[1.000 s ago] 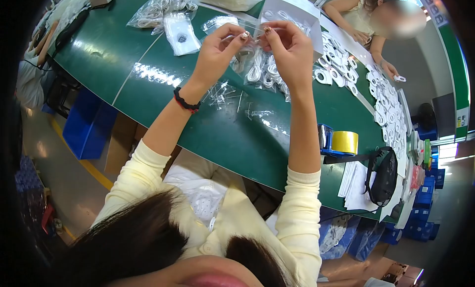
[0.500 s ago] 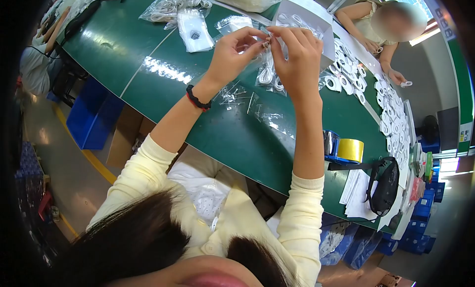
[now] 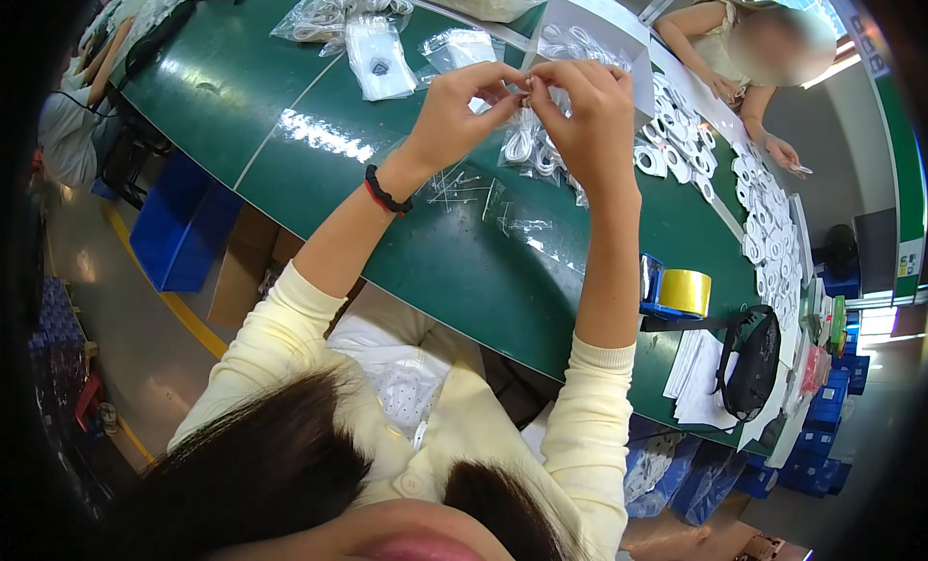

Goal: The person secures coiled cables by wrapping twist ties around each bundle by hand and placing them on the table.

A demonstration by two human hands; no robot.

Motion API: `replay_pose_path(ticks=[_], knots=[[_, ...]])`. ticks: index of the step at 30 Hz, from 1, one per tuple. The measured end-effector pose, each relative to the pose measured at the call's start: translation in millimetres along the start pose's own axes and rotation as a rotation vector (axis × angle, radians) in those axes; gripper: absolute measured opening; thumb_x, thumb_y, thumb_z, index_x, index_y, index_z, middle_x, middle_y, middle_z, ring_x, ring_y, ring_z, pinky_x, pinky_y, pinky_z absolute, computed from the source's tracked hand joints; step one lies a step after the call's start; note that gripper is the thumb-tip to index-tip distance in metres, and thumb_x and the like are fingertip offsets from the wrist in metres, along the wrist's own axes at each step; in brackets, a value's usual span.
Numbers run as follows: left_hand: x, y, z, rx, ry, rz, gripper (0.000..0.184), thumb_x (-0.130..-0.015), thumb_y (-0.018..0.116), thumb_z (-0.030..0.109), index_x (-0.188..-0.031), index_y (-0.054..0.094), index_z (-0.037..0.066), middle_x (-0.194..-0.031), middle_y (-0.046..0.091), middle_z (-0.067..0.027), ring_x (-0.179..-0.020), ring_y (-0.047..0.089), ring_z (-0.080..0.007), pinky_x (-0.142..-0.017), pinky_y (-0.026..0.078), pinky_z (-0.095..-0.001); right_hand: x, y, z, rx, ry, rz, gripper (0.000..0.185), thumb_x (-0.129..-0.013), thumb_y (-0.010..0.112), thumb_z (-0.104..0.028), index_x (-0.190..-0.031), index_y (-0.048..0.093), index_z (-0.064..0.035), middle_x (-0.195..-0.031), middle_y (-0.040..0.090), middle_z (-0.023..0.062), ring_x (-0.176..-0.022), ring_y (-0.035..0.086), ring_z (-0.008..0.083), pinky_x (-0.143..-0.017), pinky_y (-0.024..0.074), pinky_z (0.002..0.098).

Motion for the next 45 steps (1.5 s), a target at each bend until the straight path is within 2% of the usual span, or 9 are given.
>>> replay_pose_path(ticks=[8, 11, 17, 18, 22, 25, 31, 35, 45], knots=[[1, -1, -6, 0.009, -0.027, 0.028, 0.011, -0.081, 0.068, 0.01, -0.089, 0.067, 0.002, -0.081, 0.068, -0.0098, -0.067, 0.066, -0.0182, -0.063, 0.052, -0.0275, 6, -3, 9, 0.02, 0.139, 0.181, 0.009, -0.078, 0.069, -0.012, -0.084, 0.07, -0.0045, -0.076, 0.068, 0.0071, -0.072, 0.064, 0.0192, -0.075, 0.0461, 0.0303], [1, 0, -3, -0.054, -0.045, -0.009, 0.011, -0.084, 0.066, 0.008, -0.093, 0.066, 0.001, -0.082, 0.069, -0.0064, -0.072, 0.065, -0.0119, -0.065, 0.051, -0.0231, 12, -12, 33, 0.008, 0.278, 0.283, 0.012, -0.08, 0.068, -0.013, -0.086, 0.07, -0.0035, -0.074, 0.068, 0.0073, -0.07, 0.065, 0.0159, -0.071, 0.0474, 0.0273], [-4, -39, -14, -0.014, -0.103, 0.224, 0.01, -0.087, 0.063, 0.006, -0.095, 0.064, 0.002, -0.083, 0.069, -0.0037, -0.077, 0.064, -0.0079, -0.068, 0.049, -0.0209, 39, -30, 107, -0.168, 0.541, 0.476, 0.018, -0.088, 0.063, -0.012, -0.095, 0.07, 0.0028, -0.083, 0.07, 0.0051, -0.073, 0.064, 0.0115, -0.072, 0.0487, 0.0214], [-5, -46, -17, -0.021, -0.109, 0.229, 0.01, -0.087, 0.063, 0.006, -0.095, 0.064, 0.002, -0.083, 0.069, -0.0037, -0.077, 0.064, -0.0079, -0.068, 0.049, -0.0209, 38, -27, 102, -0.176, 0.541, 0.47, 0.018, -0.088, 0.063, -0.012, -0.095, 0.07, 0.0028, -0.083, 0.07, 0.0051, -0.073, 0.064, 0.0115, -0.072, 0.0487, 0.0214], [-10, -80, -26, 0.135, -0.016, 0.434, 0.01, -0.084, 0.067, 0.01, -0.089, 0.065, 0.001, -0.075, 0.068, -0.0039, -0.068, 0.064, -0.0089, -0.061, 0.048, -0.0227, 31, 63, 63, -0.745, 0.612, -0.175, 0.017, -0.092, 0.059, -0.011, -0.099, 0.066, 0.0027, -0.092, 0.068, 0.0063, -0.085, 0.062, 0.0117, -0.078, 0.0481, 0.0238], [-8, -99, -34, 0.081, -0.045, 0.53, 0.009, -0.083, 0.068, 0.009, -0.089, 0.066, 0.002, -0.073, 0.067, -0.0033, -0.067, 0.061, -0.0074, -0.06, 0.047, -0.0204, 32, 107, -3, -0.557, 0.416, -0.372, 0.015, -0.087, 0.064, -0.015, -0.095, 0.068, -0.0029, -0.085, 0.068, 0.0094, -0.083, 0.063, 0.014, -0.076, 0.0501, 0.0289], [-7, -106, -37, 0.032, -0.03, 0.559, 0.009, -0.082, 0.068, 0.009, -0.089, 0.066, 0.003, -0.073, 0.067, -0.0029, -0.066, 0.061, -0.0071, -0.059, 0.047, -0.0204, 55, 142, -55, -0.245, 0.086, -0.326, 0.019, -0.079, 0.071, -0.016, -0.096, 0.066, -0.0084, -0.104, 0.056, 0.0116, -0.095, 0.056, 0.0321, -0.079, 0.0459, 0.0387], [-9, -104, -37, 0.04, -0.02, 0.548, 0.009, -0.082, 0.068, 0.009, -0.089, 0.066, 0.003, -0.073, 0.067, -0.0029, -0.066, 0.061, -0.0072, -0.059, 0.046, -0.0204, 53, 139, -42, -0.194, 0.138, -0.314, 0.029, -0.077, 0.074, -0.018, -0.102, 0.063, -0.0091, -0.109, 0.053, 0.0111, -0.1, 0.055, 0.0314, -0.08, 0.0461, 0.0379], [-10, -85, -37, 0.172, -0.09, 0.46, 0.01, -0.082, 0.069, 0.01, -0.088, 0.066, 0.003, -0.073, 0.067, -0.0021, -0.067, 0.06, -0.0051, -0.057, 0.044, -0.0198, 29, 96, 31, -0.804, 0.607, -0.18, 0.031, -0.091, 0.063, -0.016, -0.117, 0.056, 0.0, -0.111, 0.061, 0.0111, -0.104, 0.058, 0.0167, -0.09, 0.0465, 0.0279]])
Point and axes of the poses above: each hand's wrist, its own x-axis away from the middle knuckle, its own y-axis out of the palm, z = x × y, the point moved 9 cm from there along -x, towards the middle knuckle
